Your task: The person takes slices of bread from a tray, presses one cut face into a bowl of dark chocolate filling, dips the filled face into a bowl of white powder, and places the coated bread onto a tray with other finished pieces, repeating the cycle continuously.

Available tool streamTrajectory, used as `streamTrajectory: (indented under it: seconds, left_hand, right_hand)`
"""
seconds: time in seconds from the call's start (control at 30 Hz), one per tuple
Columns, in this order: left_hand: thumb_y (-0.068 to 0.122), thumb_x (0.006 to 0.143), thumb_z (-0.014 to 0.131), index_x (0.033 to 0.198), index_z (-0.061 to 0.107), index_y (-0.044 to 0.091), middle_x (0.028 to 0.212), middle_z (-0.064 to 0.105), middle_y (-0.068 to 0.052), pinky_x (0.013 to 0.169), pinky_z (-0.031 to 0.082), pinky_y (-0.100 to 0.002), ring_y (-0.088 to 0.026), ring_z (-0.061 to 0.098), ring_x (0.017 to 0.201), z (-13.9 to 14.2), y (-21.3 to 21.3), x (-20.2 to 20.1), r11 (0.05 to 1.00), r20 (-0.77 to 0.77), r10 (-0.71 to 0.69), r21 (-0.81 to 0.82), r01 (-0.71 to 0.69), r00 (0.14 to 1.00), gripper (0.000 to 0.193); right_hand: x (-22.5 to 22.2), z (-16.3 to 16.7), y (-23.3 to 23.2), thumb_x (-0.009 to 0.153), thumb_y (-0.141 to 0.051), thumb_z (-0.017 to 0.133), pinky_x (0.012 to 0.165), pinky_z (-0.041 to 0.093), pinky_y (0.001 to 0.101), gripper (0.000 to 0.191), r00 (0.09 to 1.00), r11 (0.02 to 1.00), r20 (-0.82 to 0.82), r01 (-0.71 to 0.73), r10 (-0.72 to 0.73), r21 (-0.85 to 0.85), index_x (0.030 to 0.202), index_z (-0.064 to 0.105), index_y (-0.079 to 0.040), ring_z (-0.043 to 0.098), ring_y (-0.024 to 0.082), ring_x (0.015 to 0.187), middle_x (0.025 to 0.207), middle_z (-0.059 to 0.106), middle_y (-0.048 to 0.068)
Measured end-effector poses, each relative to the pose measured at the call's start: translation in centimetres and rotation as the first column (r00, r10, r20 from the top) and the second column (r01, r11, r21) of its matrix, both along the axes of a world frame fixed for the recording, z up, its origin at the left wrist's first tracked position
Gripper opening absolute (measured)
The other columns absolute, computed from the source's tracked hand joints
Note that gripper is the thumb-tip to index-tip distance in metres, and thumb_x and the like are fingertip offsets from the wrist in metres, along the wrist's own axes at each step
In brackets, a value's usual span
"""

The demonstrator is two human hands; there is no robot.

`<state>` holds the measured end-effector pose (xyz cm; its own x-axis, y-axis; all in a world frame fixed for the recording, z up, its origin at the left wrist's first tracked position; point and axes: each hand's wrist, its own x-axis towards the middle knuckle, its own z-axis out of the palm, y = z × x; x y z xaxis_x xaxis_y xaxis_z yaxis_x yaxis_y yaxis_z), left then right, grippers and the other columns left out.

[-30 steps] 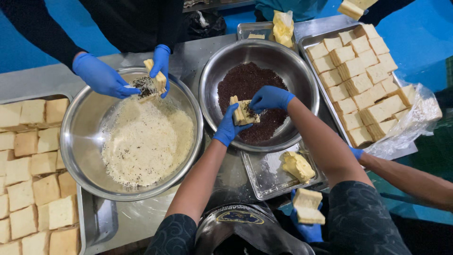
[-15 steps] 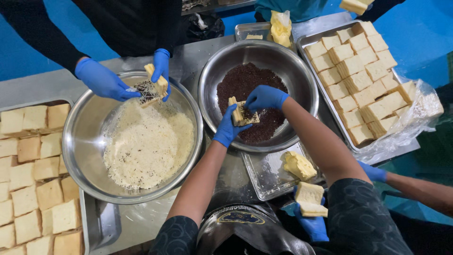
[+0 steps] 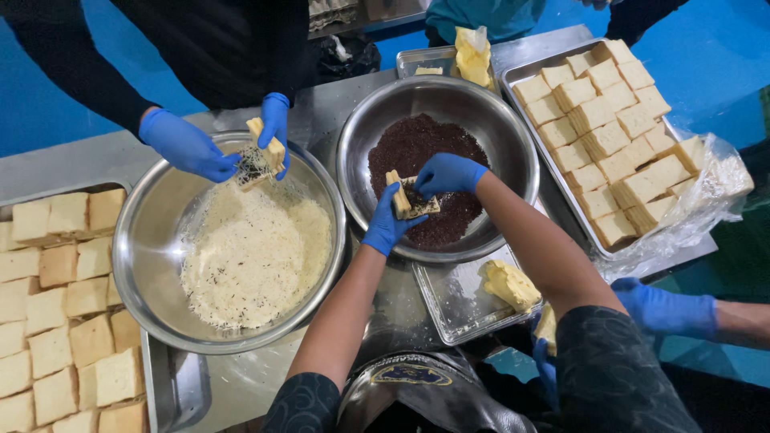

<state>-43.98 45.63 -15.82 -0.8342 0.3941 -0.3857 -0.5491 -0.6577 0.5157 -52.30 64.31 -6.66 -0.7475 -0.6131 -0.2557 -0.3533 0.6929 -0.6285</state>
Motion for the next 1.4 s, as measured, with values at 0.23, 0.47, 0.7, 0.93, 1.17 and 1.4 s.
streamTrajectory:
  seconds: [0.23,0.47,0.7,0.93,1.17,1.4]
  left_hand:
    - [0.057,0.081,0.067,0.145,0.047,0.011,0.131,0.062,-0.017,0.100,0.054,-0.058,-0.034,0.064,0.120,0.2,0.0,0.3,1.000,-0.011,0.006,0.010,-0.006,1.000,0.081]
    - [0.051,0.083,0.069,0.142,0.050,0.019,0.132,0.062,-0.013,0.102,0.051,-0.062,-0.035,0.061,0.125,1.9,-3.0,2.8,0.971,0.071,0.021,0.237,-0.037,0.997,0.070]
    - [0.051,0.084,0.068,0.138,0.057,0.015,0.132,0.065,-0.013,0.102,0.047,-0.068,-0.037,0.062,0.124,3.7,-16.7,8.3,0.922,0.104,0.135,0.350,-0.163,0.985,0.065]
    - [0.050,0.086,0.065,0.133,0.060,0.017,0.131,0.067,-0.010,0.105,0.046,-0.067,-0.033,0.063,0.126,7.1,-33.3,13.9,0.900,0.086,0.412,0.120,-0.420,0.907,0.058]
    - [0.047,0.085,0.065,0.133,0.059,0.020,0.130,0.066,-0.008,0.101,0.049,-0.067,-0.032,0.064,0.124,8.5,-40.4,19.0,0.840,0.013,0.538,0.071,-0.538,0.843,0.056]
    - [0.045,0.084,0.068,0.132,0.059,0.020,0.130,0.065,-0.009,0.100,0.050,-0.068,-0.032,0.063,0.124,7.0,-42.2,20.4,0.833,0.063,0.539,0.106,-0.543,0.840,0.055]
  right_hand:
    - [0.5,0.4,2.1,0.083,-0.015,0.075,0.074,0.062,0.0307,0.025,0.976,0.987,0.165,0.154,-0.145,-0.044,0.106,0.081,-0.008,0.076,0.014,0.076,0.088,0.081,0.010]
    - [1.7,2.2,4.8,0.082,-0.030,0.082,0.090,0.055,0.0404,0.044,0.975,0.968,-0.174,0.169,-0.136,0.188,0.121,0.075,-0.013,0.072,0.029,0.096,0.109,0.076,0.016]
    - [7.7,1.1,-7.5,0.089,-0.024,0.079,0.089,0.058,0.0370,0.037,0.916,0.940,-0.311,0.158,-0.254,-0.302,0.121,0.074,-0.006,0.075,0.026,0.099,0.115,0.076,0.017]
    - [12.0,-6.4,-29.6,0.077,-0.033,0.084,0.087,0.059,0.0406,0.056,0.990,0.981,-0.065,-0.136,0.128,-0.137,0.124,0.070,-0.006,0.075,0.028,0.100,0.115,0.074,0.017]
    - [14.7,-10.1,-38.6,0.071,-0.036,0.085,0.098,0.047,0.0476,0.073,0.891,0.959,-0.387,-0.279,0.238,-0.052,0.133,0.061,-0.005,0.059,0.040,0.113,0.124,0.062,0.023]
    - [14.9,-9.0,-39.4,0.075,-0.024,0.077,0.092,0.050,0.0476,0.043,0.867,0.940,-0.452,-0.305,0.209,-0.149,0.114,0.070,-0.007,0.064,0.040,0.102,0.106,0.068,0.019]
